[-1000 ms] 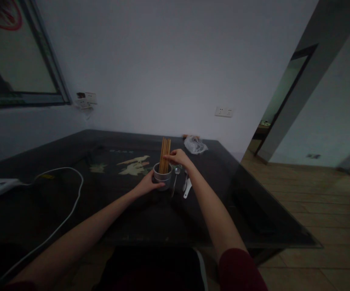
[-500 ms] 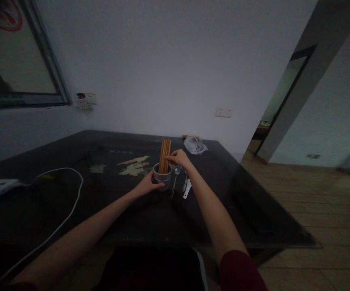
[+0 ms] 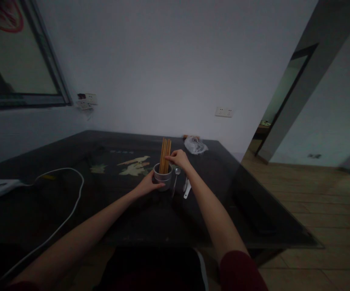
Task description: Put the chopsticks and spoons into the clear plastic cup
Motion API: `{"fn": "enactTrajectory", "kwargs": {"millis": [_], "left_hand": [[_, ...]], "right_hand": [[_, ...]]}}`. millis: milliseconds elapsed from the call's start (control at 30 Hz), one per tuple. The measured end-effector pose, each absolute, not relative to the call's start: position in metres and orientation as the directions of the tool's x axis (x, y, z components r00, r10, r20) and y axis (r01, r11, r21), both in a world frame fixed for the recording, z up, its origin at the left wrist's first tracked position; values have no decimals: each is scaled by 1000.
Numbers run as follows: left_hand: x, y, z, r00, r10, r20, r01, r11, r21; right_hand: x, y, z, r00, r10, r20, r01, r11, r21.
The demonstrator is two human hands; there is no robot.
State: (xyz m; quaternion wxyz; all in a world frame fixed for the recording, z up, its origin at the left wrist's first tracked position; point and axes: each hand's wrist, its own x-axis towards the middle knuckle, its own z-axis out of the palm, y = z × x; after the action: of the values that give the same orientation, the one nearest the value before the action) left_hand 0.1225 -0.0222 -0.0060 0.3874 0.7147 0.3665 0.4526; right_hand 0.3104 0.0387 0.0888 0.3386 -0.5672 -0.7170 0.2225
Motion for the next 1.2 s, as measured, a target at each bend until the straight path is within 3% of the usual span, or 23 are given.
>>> {"fn": "enactTrajectory", "kwargs": {"millis": [300, 733, 1200], "left_hand": [[123, -24, -5, 321, 877, 358, 158, -422, 893], [123, -23, -7, 333, 865, 375, 159, -444, 882], [123, -26, -2, 323, 872, 367, 163, -433, 887]], "right_hand": [[309, 34, 85, -114, 950, 291, 642, 294, -708], [308, 30, 82, -94, 953, 288, 534, 293, -793], [303, 23, 84, -65, 968, 243, 533, 240, -811]]}}
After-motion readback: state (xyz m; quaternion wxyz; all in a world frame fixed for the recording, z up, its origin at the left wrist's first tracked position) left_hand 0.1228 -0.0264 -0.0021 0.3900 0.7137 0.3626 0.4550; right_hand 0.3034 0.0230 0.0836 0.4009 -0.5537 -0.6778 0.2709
